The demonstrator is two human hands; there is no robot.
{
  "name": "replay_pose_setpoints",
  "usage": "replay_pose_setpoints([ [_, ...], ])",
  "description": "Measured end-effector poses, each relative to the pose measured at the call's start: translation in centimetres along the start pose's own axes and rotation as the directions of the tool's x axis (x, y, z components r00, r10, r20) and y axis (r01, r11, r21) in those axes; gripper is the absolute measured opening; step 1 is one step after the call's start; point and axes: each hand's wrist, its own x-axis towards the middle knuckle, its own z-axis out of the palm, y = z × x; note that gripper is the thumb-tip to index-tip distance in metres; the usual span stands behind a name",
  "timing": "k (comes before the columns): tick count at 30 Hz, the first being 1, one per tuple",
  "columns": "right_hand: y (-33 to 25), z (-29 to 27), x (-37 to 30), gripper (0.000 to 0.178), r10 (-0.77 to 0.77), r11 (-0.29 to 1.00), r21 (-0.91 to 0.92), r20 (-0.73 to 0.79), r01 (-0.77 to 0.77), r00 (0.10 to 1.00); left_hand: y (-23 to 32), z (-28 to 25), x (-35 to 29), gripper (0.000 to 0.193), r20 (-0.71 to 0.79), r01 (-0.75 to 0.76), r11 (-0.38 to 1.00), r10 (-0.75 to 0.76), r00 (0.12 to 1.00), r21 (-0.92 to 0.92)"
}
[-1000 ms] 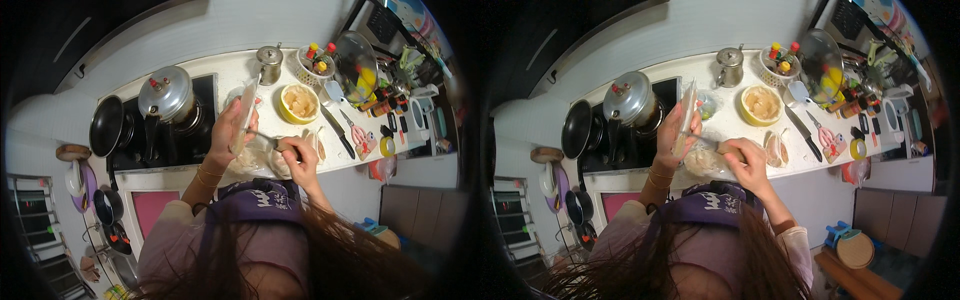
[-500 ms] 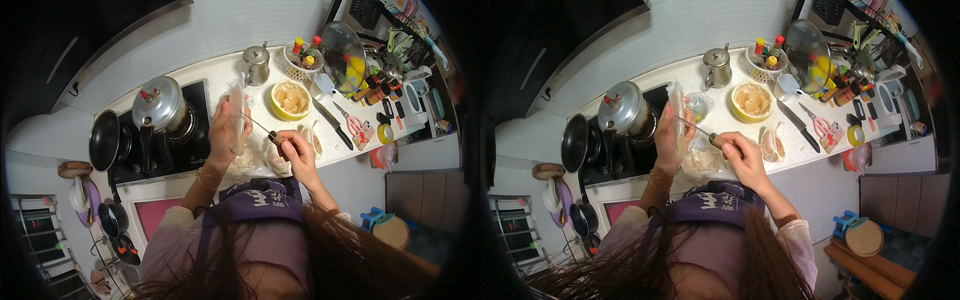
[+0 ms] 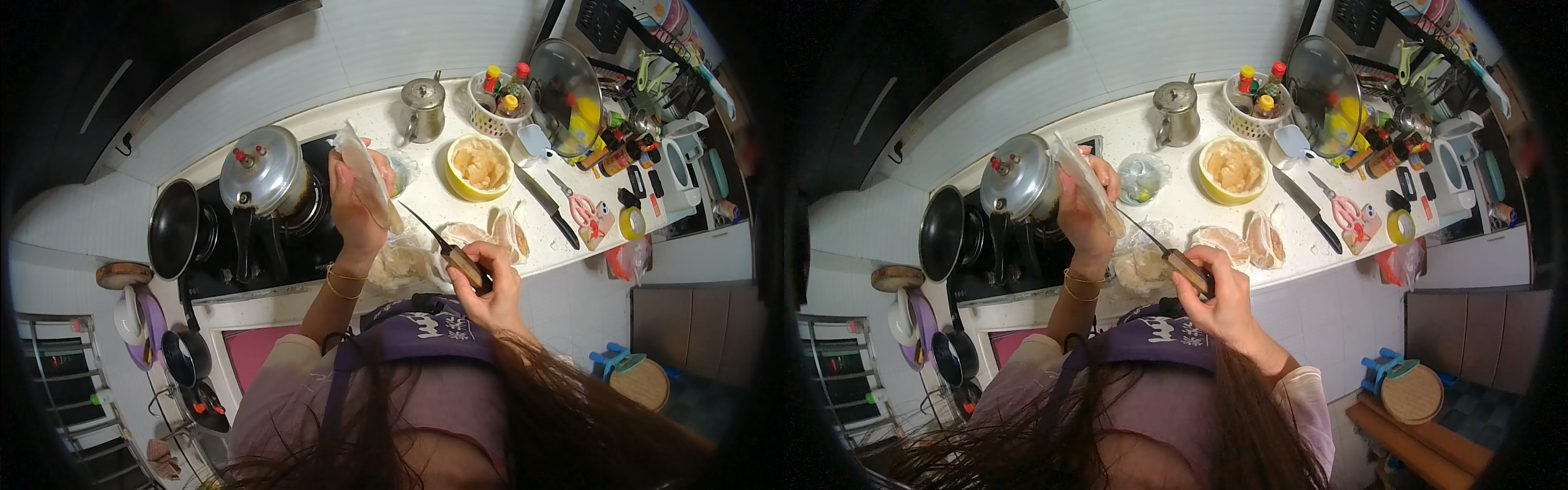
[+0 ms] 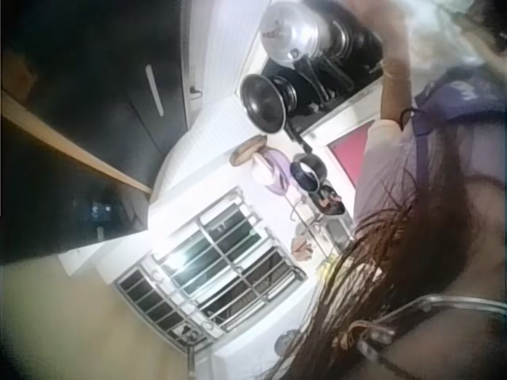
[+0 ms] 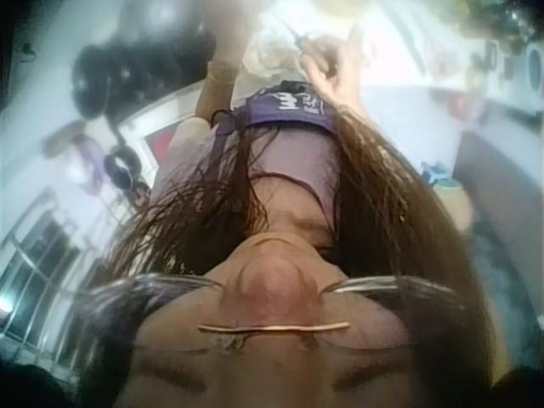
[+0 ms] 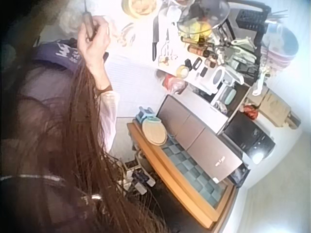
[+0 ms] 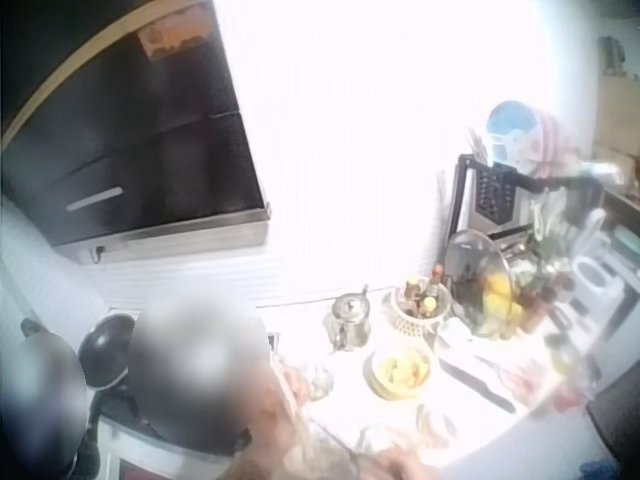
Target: The person uses a small knife to peel the outer skin from a large citrus fruit, then separates the segments by hand and places them into a yellow bowl. The person repeats this process with additional fruit pieces on the kitchen counter.
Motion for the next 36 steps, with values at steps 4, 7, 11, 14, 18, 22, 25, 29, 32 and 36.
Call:
replay_pose_setpoints([
  [4, 0.0, 0.1, -0.3, 0.03, 0.018, 0.999, -0.028, 0.03, -0.017, 0.999, 0.0, -0.2, 0.0, 0.04, 0.013, -0.027, 1.0, 0.027, 1.0, 0.002],
  [7, -0.2, -0.1, -0.4, 0.033, 0.084, 0.995, -0.067, 0.086, -0.079, 0.993, -0.1, -0.4, 0.0, 0.041, 0.025, -0.034, 0.999, 0.034, 0.999, -0.006],
  [11, -0.2, 0.2, -0.4, 0.032, 0.063, 0.992, -0.11, 0.073, -0.055, 0.995, -0.2, -1.0, -0.2, 0.039, 0.0, -0.028, 1.0, 0.028, 1.0, -0.009],
  [14, -0.2, 0.7, -0.3, 0.031, 0.021, 0.99, -0.142, 0.017, -0.019, 1.0, -0.4, -0.6, -0.5, 0.04, -0.076, -0.078, 0.996, 0.081, 0.994, 0.044],
  [18, -0.3, 1.5, -0.1, 0.03, -0.066, 0.981, -0.186, -0.036, 0.058, 0.997, -0.5, -0.1, -0.4, 0.045, -0.128, -0.172, 0.973, 0.193, 0.973, 0.157],
  [22, -0.8, 1.3, -0.2, 0.03, 0.049, 0.997, -0.054, 0.013, -0.048, 0.999, 0.0, 0.0, -0.3, 0.044, -0.077, -0.164, 0.972, 0.179, 0.981, 0.165],
  [25, -0.9, 0.6, -0.4, 0.031, 0.182, 0.947, 0.25, 0.09, -0.199, 0.979, 0.2, -0.4, -0.4, 0.041, -0.03, 0.085, 0.996, -0.085, 0.996, -0.027],
  [29, 0.1, 0.1, 1.4, 0.026, 0.002, 0.98, 0.197, 0.085, -0.019, 0.996, 0.3, 1.2, -1.0, 0.04, 0.037, 0.368, 0.916, -0.367, 0.93, -0.162],
  [32, 0.1, 0.0, 3.0, 0.023, -0.157, 0.986, 0.064, 0.097, 0.151, 0.983, -0.1, 1.9, -1.4, 0.042, 0.097, 0.433, 0.889, -0.423, 0.901, -0.147],
  [36, 0.1, -0.8, 3.5, 0.023, -0.162, 0.986, 0.008, 0.201, 0.164, 0.966, -0.3, 1.6, -1.5, 0.039, 0.174, 0.498, 0.828, -0.467, 0.867, -0.256],
])
